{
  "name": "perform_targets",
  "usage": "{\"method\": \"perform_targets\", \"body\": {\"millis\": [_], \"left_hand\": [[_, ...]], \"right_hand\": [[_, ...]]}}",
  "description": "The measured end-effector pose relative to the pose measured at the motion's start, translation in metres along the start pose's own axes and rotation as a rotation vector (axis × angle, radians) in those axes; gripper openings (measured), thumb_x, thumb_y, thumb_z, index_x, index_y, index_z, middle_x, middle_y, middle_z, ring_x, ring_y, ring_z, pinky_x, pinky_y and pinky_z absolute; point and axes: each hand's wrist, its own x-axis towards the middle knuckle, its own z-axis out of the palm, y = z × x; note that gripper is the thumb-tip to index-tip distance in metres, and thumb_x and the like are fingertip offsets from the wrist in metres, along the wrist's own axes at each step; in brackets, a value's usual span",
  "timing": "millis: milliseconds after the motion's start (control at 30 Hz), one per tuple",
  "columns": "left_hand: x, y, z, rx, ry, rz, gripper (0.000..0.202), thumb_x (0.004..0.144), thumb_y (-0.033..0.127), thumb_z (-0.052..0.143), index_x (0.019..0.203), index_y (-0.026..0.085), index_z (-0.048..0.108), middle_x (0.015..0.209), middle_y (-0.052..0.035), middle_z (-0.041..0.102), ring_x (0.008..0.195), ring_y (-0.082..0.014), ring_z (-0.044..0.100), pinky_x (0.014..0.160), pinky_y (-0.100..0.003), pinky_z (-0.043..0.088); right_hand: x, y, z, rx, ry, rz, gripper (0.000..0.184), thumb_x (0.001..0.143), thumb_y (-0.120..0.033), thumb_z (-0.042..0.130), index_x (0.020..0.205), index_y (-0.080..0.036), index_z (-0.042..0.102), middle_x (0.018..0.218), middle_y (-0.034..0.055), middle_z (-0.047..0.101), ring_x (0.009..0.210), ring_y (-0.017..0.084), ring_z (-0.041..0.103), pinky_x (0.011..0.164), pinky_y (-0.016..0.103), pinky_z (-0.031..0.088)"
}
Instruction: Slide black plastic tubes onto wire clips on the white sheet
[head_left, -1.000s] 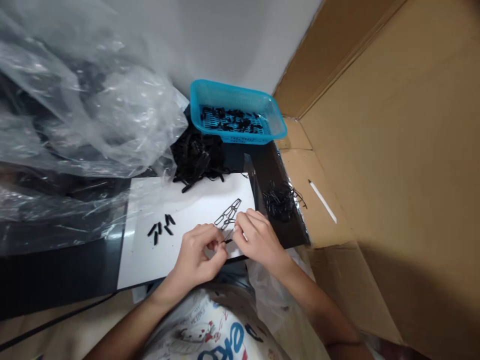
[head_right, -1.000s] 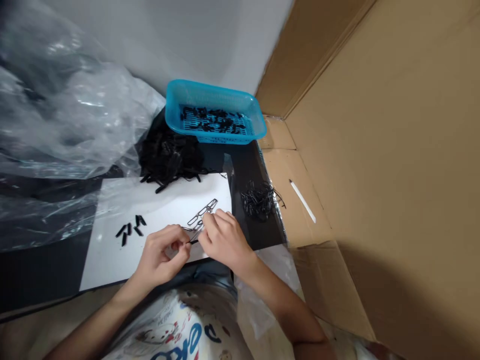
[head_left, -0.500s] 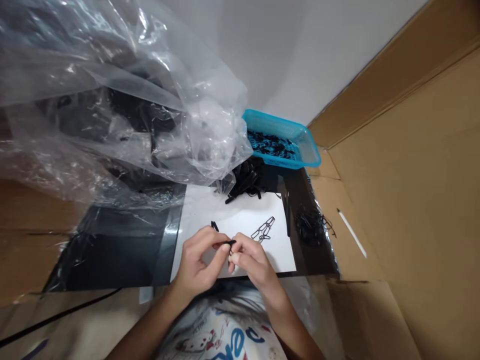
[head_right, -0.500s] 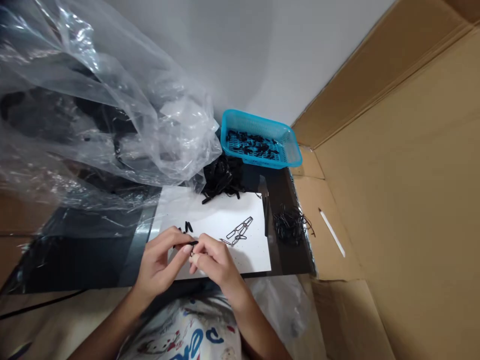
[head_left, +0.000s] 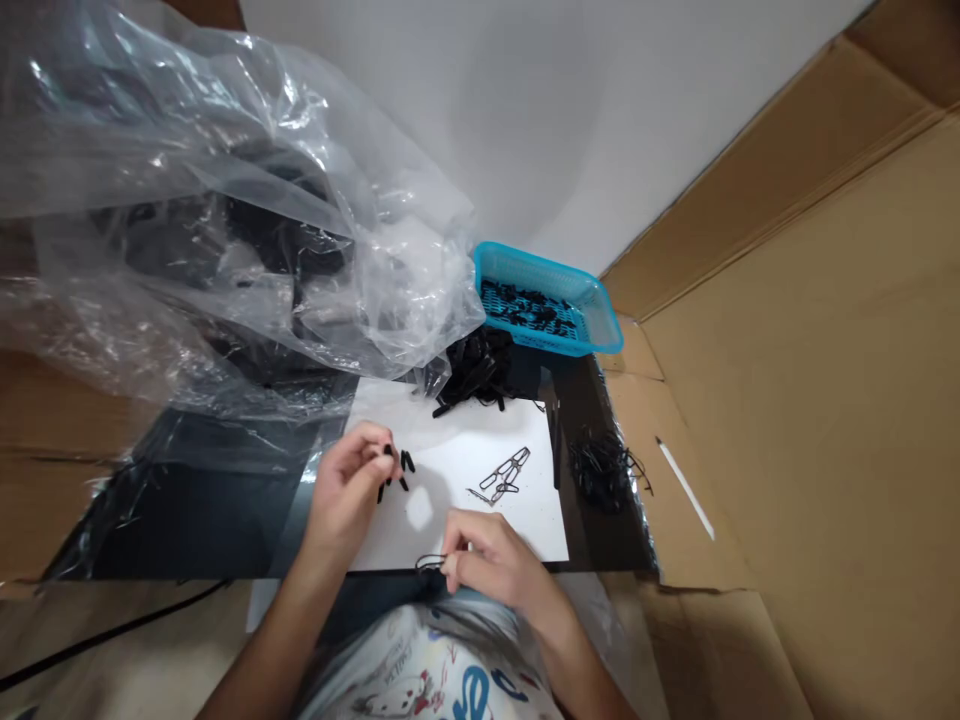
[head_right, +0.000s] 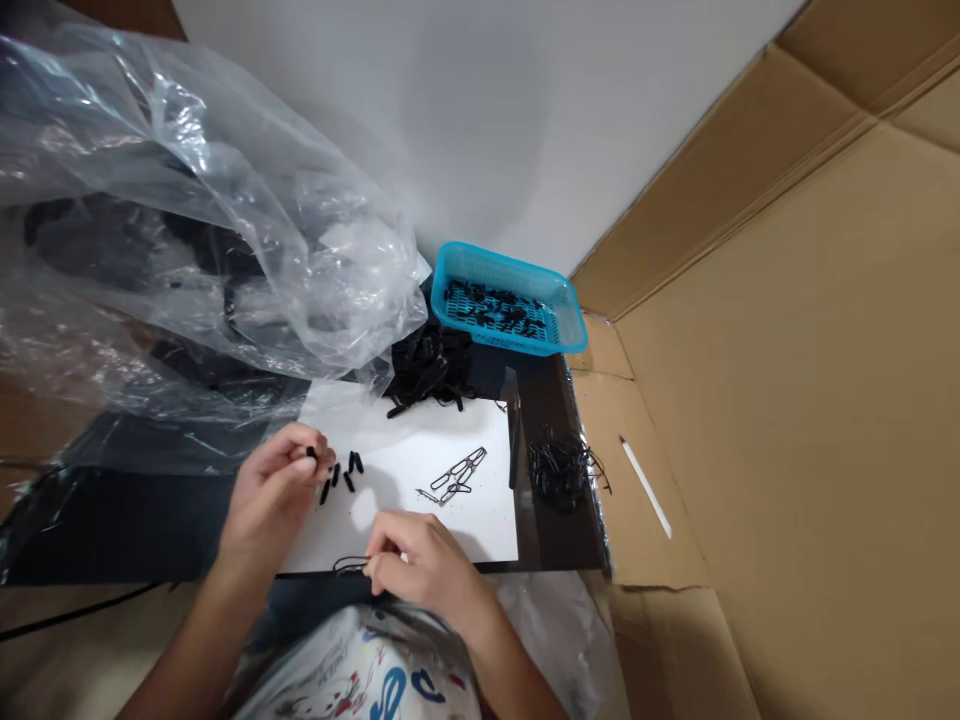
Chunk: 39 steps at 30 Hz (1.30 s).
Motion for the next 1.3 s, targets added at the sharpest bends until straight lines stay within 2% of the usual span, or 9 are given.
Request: {"method": "perform_targets", "body": {"millis": [133,400,567,800,900,1000,1100,1133,1300], "left_hand": [[0.007,0.004,0.005,-0.099,0.020,-0.169,0.010,0.072,0.029,0.075,0.078,0.021,0.070,0.065,0.0013,0.057,0.062,-0.0103,0.052,0.058,-0.018,0.039],[-0.006,-0.011,0.013,0.148,-0.224,-0.094,0.008,0.085,0.032,0.069,0.084,0.027,0.075,0.083,-0.0003,0.070,0.078,-0.0130,0.062,0.070,-0.018,0.045],[-0.009,-0.011,0.021,0.182,-0.294,0.005,0.005,0.087,0.026,0.067,0.087,0.026,0.072,0.079,0.0010,0.067,0.072,-0.0104,0.061,0.063,-0.016,0.044],[-0.013,0.007,0.038,0.278,-0.341,0.320,0.007,0.082,0.014,0.069,0.083,0.020,0.066,0.067,0.0020,0.058,0.061,-0.0098,0.053,0.055,-0.020,0.041],[-0.015,0.009,0.041,0.311,-0.349,0.425,0.007,0.083,0.014,0.070,0.085,0.019,0.065,0.067,0.0011,0.059,0.061,-0.0110,0.053,0.056,-0.022,0.042],[-0.016,0.009,0.043,0.335,-0.358,0.491,0.008,0.083,0.014,0.069,0.087,0.018,0.065,0.067,0.0004,0.060,0.061,-0.0115,0.053,0.055,-0.023,0.042],[-0.018,0.010,0.043,0.374,-0.380,0.529,0.009,0.084,0.011,0.069,0.090,0.017,0.065,0.070,-0.0002,0.061,0.063,-0.0116,0.053,0.057,-0.024,0.042],[-0.018,0.011,0.044,0.389,-0.385,0.543,0.010,0.084,0.011,0.069,0.091,0.017,0.065,0.071,-0.0004,0.061,0.063,-0.0116,0.053,0.057,-0.024,0.042],[-0.024,0.015,0.044,0.410,-0.385,0.600,0.013,0.083,0.009,0.069,0.094,0.015,0.064,0.073,-0.0004,0.062,0.064,-0.0109,0.053,0.058,-0.024,0.042]], "right_hand": [[-0.016,0.015,-0.021,0.004,0.181,0.044,0.008,0.072,-0.022,0.049,0.064,-0.020,0.049,0.055,-0.0017,0.056,0.056,0.014,0.050,0.056,0.025,0.033],[-0.076,0.045,-0.111,-0.170,0.883,0.060,0.025,0.079,-0.038,0.056,0.063,-0.020,0.052,0.062,-0.0005,0.055,0.066,0.017,0.050,0.066,0.028,0.036],[-0.087,0.047,-0.130,-0.252,1.005,0.096,0.024,0.076,-0.039,0.051,0.061,-0.021,0.051,0.063,0.0002,0.055,0.069,0.018,0.051,0.070,0.029,0.038],[-0.078,0.056,-0.150,-0.411,1.003,0.294,0.031,0.075,-0.048,0.055,0.059,-0.021,0.050,0.054,0.0016,0.056,0.057,0.020,0.050,0.058,0.029,0.030],[-0.077,0.046,-0.137,-0.437,0.977,0.270,0.034,0.080,-0.051,0.054,0.064,-0.021,0.053,0.060,0.0053,0.061,0.059,0.021,0.051,0.057,0.030,0.031],[-0.068,0.026,-0.102,-0.394,0.829,0.143,0.039,0.083,-0.055,0.048,0.067,-0.020,0.055,0.066,0.0055,0.063,0.069,0.021,0.058,0.062,0.030,0.040],[-0.051,0.005,-0.063,-0.239,0.401,-0.148,0.027,0.088,-0.046,0.052,0.084,-0.020,0.060,0.071,0.0010,0.062,0.065,0.016,0.059,0.060,0.027,0.044],[-0.046,-0.002,-0.053,-0.199,0.331,-0.240,0.022,0.090,-0.041,0.053,0.090,-0.021,0.060,0.078,0.0008,0.063,0.067,0.015,0.060,0.061,0.026,0.045],[-0.030,-0.022,-0.033,-0.199,0.247,-0.447,0.006,0.089,-0.024,0.055,0.084,-0.021,0.056,0.072,-0.0021,0.057,0.065,0.012,0.056,0.061,0.023,0.044]]}}
